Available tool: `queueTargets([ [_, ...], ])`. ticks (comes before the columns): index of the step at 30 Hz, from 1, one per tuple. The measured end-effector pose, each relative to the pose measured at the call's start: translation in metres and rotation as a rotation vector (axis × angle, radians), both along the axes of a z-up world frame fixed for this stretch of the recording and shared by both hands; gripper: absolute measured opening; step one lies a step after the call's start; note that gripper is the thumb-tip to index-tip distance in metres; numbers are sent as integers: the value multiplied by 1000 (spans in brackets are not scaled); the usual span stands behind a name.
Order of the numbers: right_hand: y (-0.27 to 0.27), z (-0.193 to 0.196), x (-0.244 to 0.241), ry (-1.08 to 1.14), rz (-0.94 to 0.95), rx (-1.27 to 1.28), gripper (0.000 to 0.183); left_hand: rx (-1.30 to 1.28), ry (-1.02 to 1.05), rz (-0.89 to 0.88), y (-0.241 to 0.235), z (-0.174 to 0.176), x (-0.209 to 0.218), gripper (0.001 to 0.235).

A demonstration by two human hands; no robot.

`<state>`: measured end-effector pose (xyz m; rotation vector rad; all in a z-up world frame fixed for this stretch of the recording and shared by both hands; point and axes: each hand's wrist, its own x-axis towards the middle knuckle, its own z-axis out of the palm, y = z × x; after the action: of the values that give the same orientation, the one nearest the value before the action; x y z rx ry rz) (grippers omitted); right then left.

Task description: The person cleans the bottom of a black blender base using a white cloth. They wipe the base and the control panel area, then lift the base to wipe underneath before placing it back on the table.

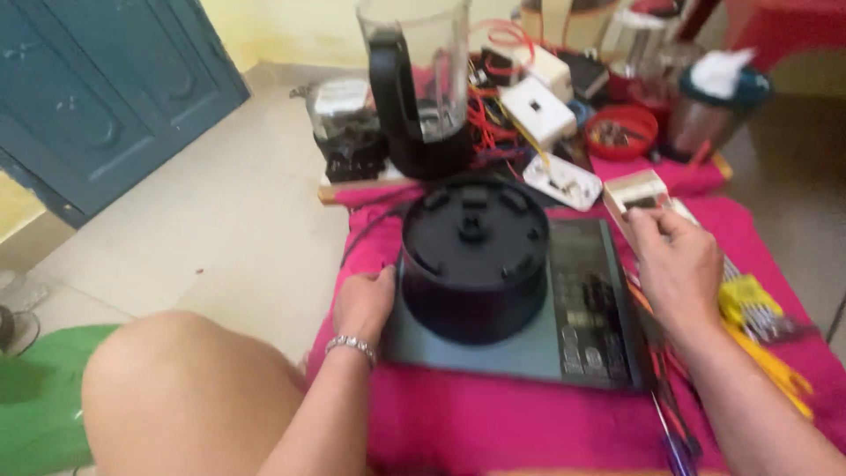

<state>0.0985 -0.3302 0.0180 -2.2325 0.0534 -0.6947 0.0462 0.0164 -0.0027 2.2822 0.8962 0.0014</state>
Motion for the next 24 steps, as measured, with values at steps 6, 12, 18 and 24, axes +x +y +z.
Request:
queueTargets([
  [6, 27, 33, 68, 120, 35, 21, 42, -161, -104, -128, 7, 22, 41, 53],
  [12, 30, 20, 200, -48, 280, -186, 29, -5, 104, -244, 12, 34, 64, 63],
  [18, 36, 6, 322, -14, 280, -326, 23, -94, -189, -33, -6, 19, 71, 42],
  [24, 43, -9, 384, -242, 3, -439, 17, -147, -158, -27, -11, 17, 83, 49],
])
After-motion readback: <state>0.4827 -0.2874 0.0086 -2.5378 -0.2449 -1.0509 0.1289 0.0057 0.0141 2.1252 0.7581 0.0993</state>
